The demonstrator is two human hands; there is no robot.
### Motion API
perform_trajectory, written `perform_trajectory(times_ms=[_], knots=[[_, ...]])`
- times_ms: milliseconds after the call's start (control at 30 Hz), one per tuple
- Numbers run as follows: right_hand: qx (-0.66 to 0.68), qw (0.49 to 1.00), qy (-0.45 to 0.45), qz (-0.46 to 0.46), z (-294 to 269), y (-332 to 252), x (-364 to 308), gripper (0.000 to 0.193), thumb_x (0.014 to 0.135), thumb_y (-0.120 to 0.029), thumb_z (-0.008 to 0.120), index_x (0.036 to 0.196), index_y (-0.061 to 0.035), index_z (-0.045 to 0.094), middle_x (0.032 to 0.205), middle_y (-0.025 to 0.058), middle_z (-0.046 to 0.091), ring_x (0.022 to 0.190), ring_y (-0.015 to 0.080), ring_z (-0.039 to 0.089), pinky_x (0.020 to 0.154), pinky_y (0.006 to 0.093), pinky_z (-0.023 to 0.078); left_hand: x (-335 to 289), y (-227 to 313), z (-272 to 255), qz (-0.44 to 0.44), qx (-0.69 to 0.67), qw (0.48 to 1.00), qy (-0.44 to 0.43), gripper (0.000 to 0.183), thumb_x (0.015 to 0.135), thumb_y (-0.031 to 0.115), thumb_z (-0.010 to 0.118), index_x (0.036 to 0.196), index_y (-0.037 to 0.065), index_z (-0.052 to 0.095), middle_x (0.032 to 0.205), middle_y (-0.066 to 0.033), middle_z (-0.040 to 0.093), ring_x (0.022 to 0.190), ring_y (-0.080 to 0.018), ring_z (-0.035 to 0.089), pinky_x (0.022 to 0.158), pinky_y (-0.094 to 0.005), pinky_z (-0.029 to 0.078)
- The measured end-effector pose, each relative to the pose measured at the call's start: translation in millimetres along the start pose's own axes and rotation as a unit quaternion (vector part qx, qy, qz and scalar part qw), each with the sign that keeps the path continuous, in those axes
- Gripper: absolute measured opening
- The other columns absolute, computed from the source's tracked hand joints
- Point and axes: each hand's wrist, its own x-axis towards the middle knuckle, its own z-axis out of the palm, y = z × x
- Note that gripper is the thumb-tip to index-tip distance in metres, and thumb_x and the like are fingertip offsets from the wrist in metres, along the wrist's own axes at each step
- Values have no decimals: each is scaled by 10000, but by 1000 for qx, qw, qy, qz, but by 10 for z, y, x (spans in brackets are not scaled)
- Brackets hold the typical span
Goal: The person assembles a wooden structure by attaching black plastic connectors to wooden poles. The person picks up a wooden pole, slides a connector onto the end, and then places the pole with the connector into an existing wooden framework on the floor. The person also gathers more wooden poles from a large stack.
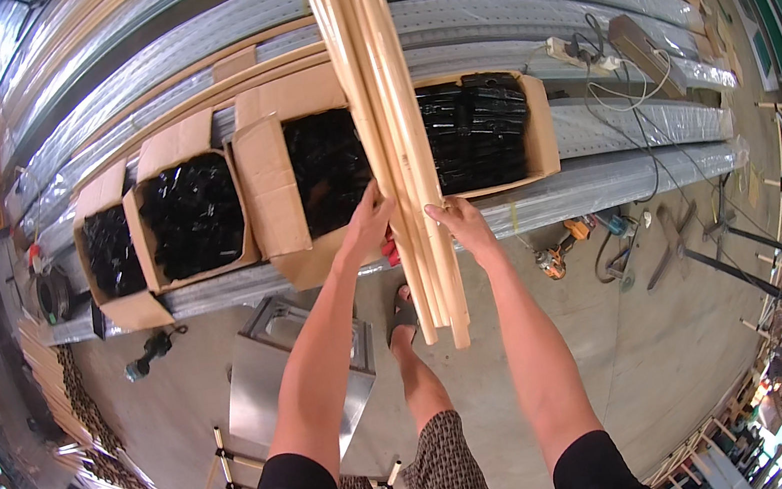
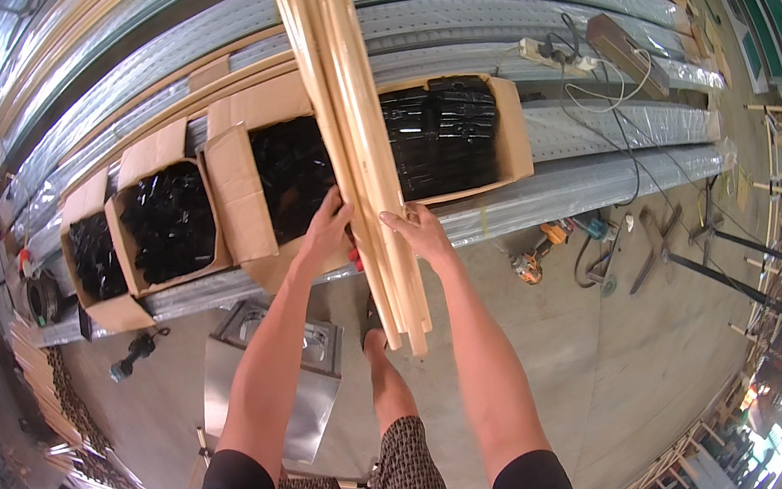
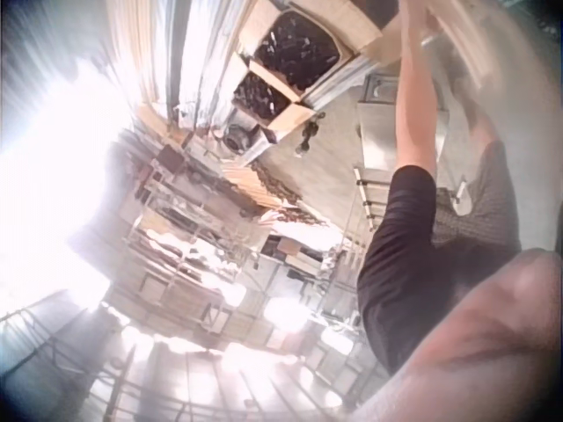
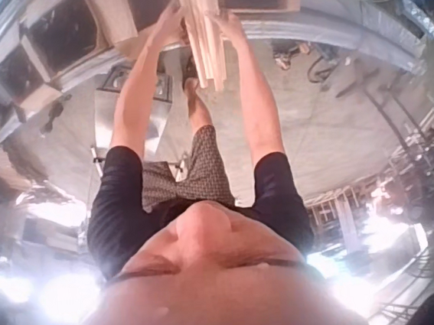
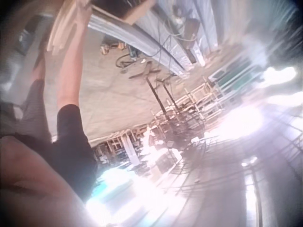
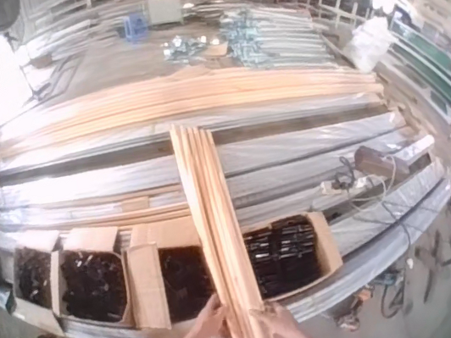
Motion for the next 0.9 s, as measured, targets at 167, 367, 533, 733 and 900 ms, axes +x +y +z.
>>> perform_trajectory(times_ms=[167, 367, 533, 733, 900], knots=[[-136, 987, 73, -53, 174, 174, -428, 762, 774, -362, 804, 1352, 33, 501, 1209, 224, 648, 1151, 285, 625, 948, 382, 492, -1944, 108, -386, -70, 148, 984, 78, 570, 983, 325, 568, 1429, -4, 430, 1222, -210, 648, 1087, -291, 654, 906, -363, 503], [-230, 954, 162, -105, 721, -15, -1723, 677, 796, -211, 756, 1364, 27, 474, 1367, 248, 524, 1285, 364, 502, 1069, 424, 395, -4940, -283, -1139, -214, 56, 957, 187, 423, 951, 276, 590, 1268, -3, 589, 1132, -213, 689, 1079, -342, 661, 913, -405, 511], [-288, 956, 50, -18, 1420, 714, -3199, 663, 801, -284, 775, 1319, 48, 528, 1293, 239, 598, 1209, 324, 583, 1010, 411, 459, -7120, -1186, -1462, -390, 220, 884, 136, 561, 831, 364, 681, 1297, 70, 572, 1281, -253, 584, 1117, -440, 600, 972, -488, 480], [-416, 886, -142, 146, 3018, 587, -4829, 700, 784, -405, 774, 1278, 53, 580, 1225, 224, 641, 1135, 322, 627, 986, 396, 480, -8737, -1254, -1550, -369, 103, 906, 180, 715, 851, 440, 669, 1429, 99, 421, 1449, -287, 419, 1217, -466, 521, 1057, -498, 420], [-398, 875, -218, 168, 3846, 651, -5139, 708, 797, -447, 765, 1294, 21, 579, 1219, 203, 651, 1130, 290, 638, 913, 394, 529, -9662, -1655, -1718, -471, -29, 868, 156, 488, 894, 448, 623, 1161, 42, 663, 975, -259, 697, 956, -399, 673, 880, -456, 516]])
